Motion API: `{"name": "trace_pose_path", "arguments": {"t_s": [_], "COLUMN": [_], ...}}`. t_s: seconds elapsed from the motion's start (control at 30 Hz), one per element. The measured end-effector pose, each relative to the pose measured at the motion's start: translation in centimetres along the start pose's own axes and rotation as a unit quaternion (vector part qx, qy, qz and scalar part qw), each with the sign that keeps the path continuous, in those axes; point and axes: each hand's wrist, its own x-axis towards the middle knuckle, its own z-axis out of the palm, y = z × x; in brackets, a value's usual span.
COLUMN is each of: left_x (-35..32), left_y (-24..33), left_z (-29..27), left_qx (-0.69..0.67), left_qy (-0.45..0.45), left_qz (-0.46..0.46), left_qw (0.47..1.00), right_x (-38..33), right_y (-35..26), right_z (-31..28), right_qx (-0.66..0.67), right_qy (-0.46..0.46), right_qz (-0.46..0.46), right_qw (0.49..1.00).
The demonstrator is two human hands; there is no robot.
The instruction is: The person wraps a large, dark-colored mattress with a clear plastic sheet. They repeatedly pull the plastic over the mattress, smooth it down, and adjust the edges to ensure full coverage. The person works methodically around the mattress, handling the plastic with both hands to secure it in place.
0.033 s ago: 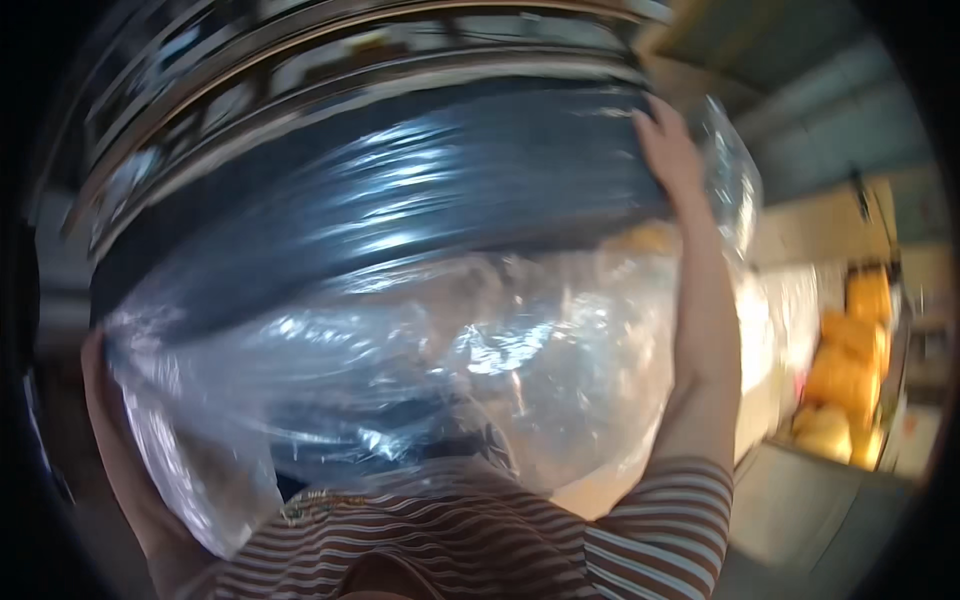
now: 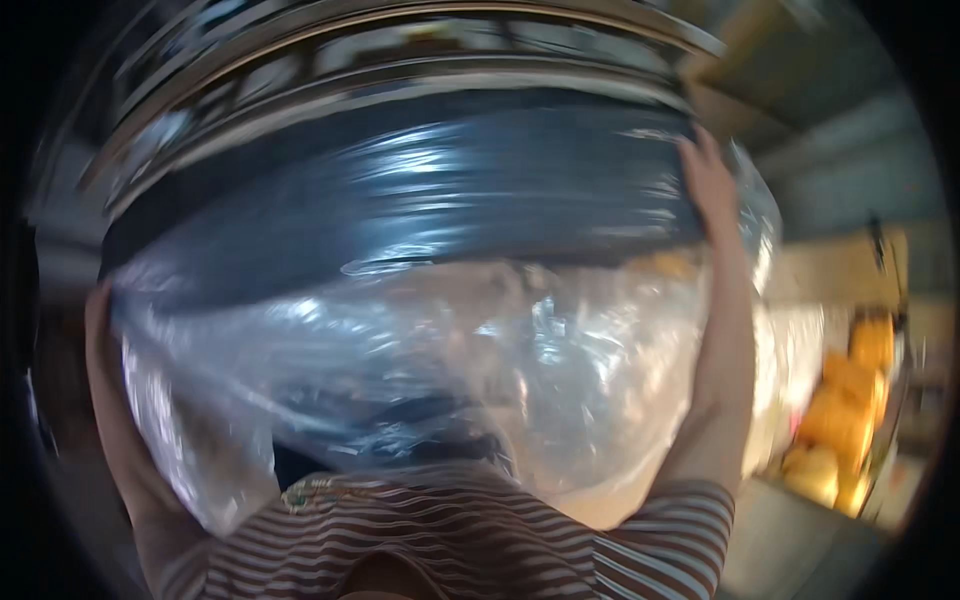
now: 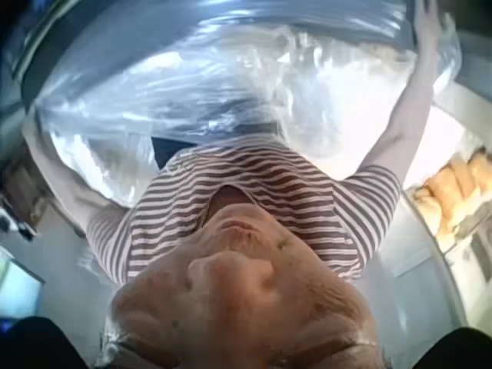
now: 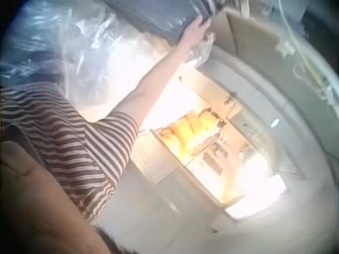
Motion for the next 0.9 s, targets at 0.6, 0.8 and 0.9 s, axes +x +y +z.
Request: {"name": "trace_pose_path", "arguments": {"t_s": [0.6,0.8,0.9], "left_x": [7.3,8.3,8.3], "left_y": [3.6,2.3,4.0], "left_z": [12.2,11.0,12.2], "left_qx": [0.029,0.014,-0.004], "left_qy": [0.417,0.447,0.436], "left_qz": [0.252,0.281,0.304], "left_qw": [0.873,0.849,0.847], "right_x": [-14.8,-23.3,-20.7], "right_y": [-42.1,-60.0,-62.1], "right_z": [12.5,23.9,28.0], "right_qx": [0.145,0.213,0.039], "right_qy": [0.029,-0.006,0.035], "right_qz": [-0.491,-0.505,-0.486], "right_qw": [0.858,0.836,0.872]}}
